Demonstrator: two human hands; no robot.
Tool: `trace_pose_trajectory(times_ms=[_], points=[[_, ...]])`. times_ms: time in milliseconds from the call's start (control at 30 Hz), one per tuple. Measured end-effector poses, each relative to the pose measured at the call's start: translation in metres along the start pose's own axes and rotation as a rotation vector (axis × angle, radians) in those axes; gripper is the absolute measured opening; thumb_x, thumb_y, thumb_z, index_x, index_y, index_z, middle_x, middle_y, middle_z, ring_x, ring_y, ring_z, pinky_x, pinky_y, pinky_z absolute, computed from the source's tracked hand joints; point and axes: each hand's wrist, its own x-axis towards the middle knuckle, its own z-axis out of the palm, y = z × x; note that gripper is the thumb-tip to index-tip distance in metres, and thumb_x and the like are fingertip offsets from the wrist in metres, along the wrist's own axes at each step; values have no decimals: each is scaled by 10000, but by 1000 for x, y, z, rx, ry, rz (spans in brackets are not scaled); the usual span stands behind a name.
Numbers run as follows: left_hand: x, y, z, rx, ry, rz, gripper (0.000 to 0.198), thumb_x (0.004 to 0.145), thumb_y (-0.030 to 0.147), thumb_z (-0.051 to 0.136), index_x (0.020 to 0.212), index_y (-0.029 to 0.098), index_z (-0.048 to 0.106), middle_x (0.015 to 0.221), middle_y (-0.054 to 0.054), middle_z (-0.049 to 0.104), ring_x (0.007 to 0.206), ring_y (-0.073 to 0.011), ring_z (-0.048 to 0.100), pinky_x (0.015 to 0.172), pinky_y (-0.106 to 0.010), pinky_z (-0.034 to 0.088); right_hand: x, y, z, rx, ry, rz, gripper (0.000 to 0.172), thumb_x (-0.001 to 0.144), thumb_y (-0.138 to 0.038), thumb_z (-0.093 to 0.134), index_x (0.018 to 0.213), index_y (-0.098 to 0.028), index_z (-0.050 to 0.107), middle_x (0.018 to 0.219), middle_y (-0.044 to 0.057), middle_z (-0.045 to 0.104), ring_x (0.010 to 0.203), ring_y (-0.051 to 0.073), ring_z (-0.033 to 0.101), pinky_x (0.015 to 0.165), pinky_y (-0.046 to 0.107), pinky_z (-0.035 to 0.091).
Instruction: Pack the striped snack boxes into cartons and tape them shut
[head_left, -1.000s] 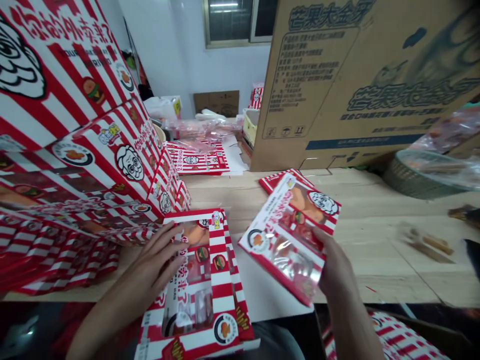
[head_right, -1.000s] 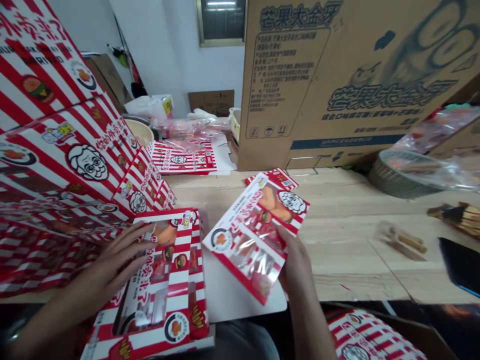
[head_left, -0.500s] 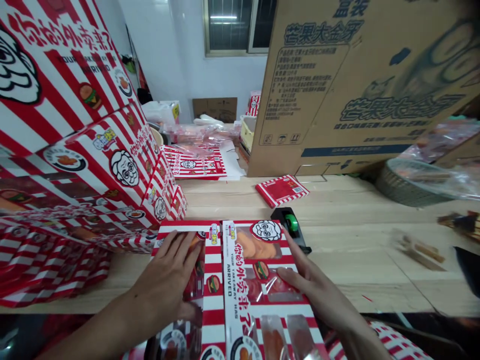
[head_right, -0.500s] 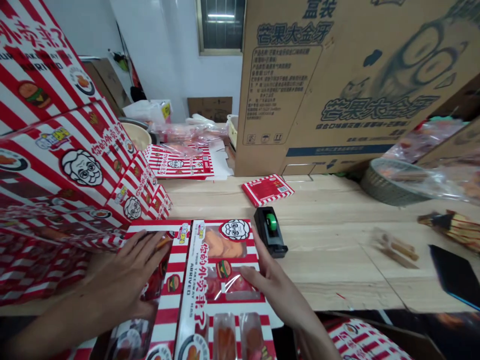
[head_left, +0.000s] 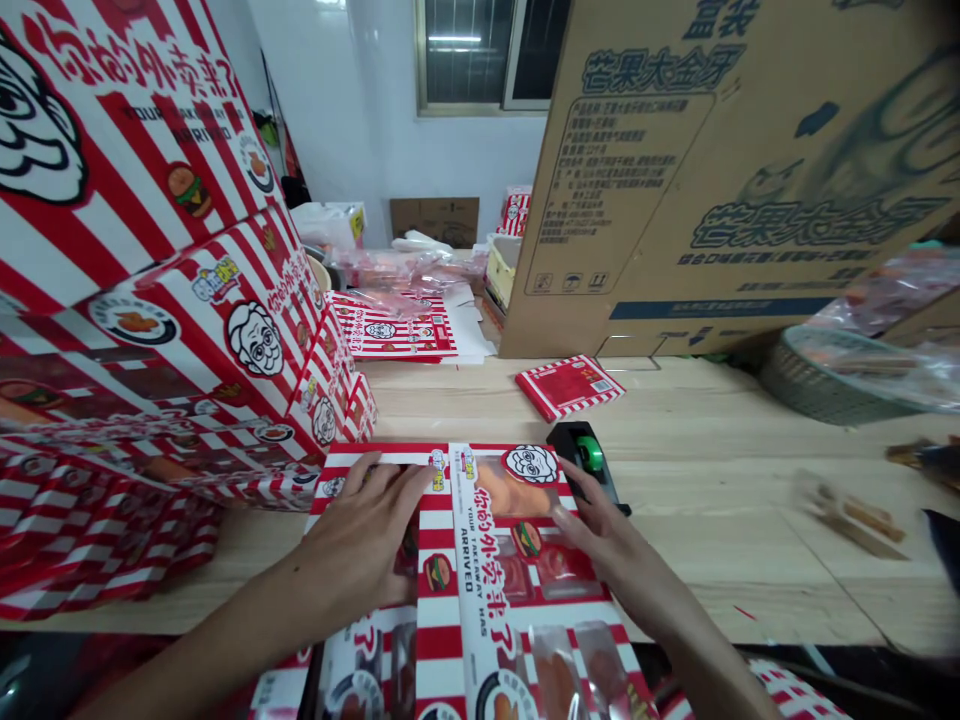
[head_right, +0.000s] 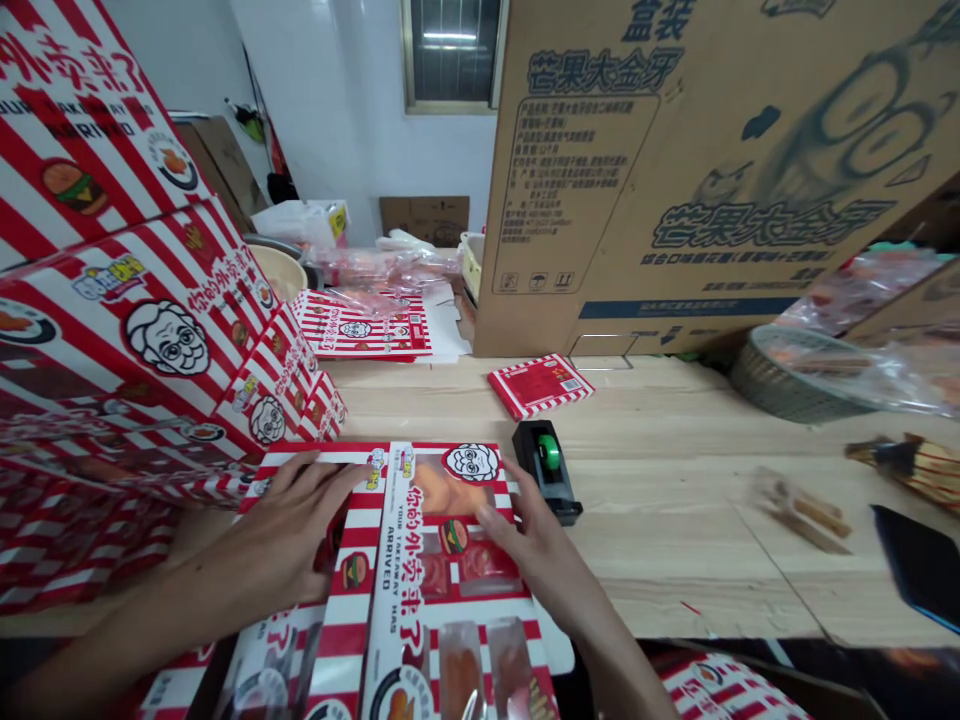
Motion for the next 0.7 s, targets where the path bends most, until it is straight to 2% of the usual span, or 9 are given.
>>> trace_pose_trajectory(times_ms=[67, 133, 233, 333, 433, 533, 633, 700], points=[[0, -1, 4, 13, 35, 24, 773, 729, 311, 543, 1383, 130, 173, 1221, -135, 505, 1110, -279, 436, 1006, -464, 252, 4, -1, 8, -101, 109, -64, 812, 698, -432, 675, 1377, -332, 240, 1335, 88, 466, 1050, 289, 581, 794, 437, 539], [-2, -3, 9, 27, 65, 25, 848, 757, 325, 521, 1409, 135, 14, 1241, -146, 481, 1131, -282, 421, 1010, -467, 243, 7, -1, 13, -171, 140, -118, 765, 655, -399, 717, 1330, -327, 363, 1331, 68, 472, 1007, 289, 602, 756, 435, 555], [-2, -5, 14, 39, 100, 23, 948, 772, 371, 514, 1387, 152, -172, 1257, -156, 458, 1152, -296, 403, 999, -481, 261, 10, -2, 15, -239, 133, -159, 639, 652, -383, 716, 1247, -331, 489, 1253, 55, 549, 881, 266, 645, 690, 433, 568], [0, -6, 14, 35, 100, 42, 1001, 764, 390, 532, 1367, 156, -233, 1249, -165, 459, 1158, -299, 411, 1001, -491, 269, 12, -6, 17, -331, 72, -154, 642, 654, -363, 717, 1252, -332, 484, 1250, 43, 553, 902, 257, 634, 726, 429, 560], [-6, -5, 9, 13, 89, 53, 949, 774, 333, 525, 1382, 161, -184, 1291, -160, 444, 1196, -271, 409, 1050, -479, 208, 15, -11, 25, -285, 48, -107, 693, 674, -368, 695, 1305, -318, 413, 1297, 39, 512, 982, 263, 605, 779, 427, 546], [-22, -7, 4, 58, 46, -36, 954, 731, 333, 575, 1404, 168, -82, 1355, -165, 404, 1238, -286, 385, 1069, -530, 95, 18, -10, 32, -199, 129, -96, 773, 671, -369, 696, 1350, -294, 335, 1332, 56, 473, 1043, 272, 576, 815, 429, 532], [-34, -8, 1, 120, -91, -34, 930, 655, 396, 628, 1399, 155, 125, 1416, -196, 293, 1291, -332, 298, 1037, -594, -31, 16, -4, 37, -101, 178, -122, 806, 689, -371, 685, 1375, -302, 266, 1343, 60, 461, 1060, 269, 569, 822, 428, 527], [-35, -7, 0, 146, -216, -15, 882, 613, 439, 634, 1350, 108, 280, 1415, -231, 254, 1295, -354, 278, 1032, -596, -39, 11, 1, 43, -1, 134, -92, 793, 720, -378, 658, 1383, -330, 226, 1320, 51, 488, 1032, 264, 590, 810, 434, 531]])
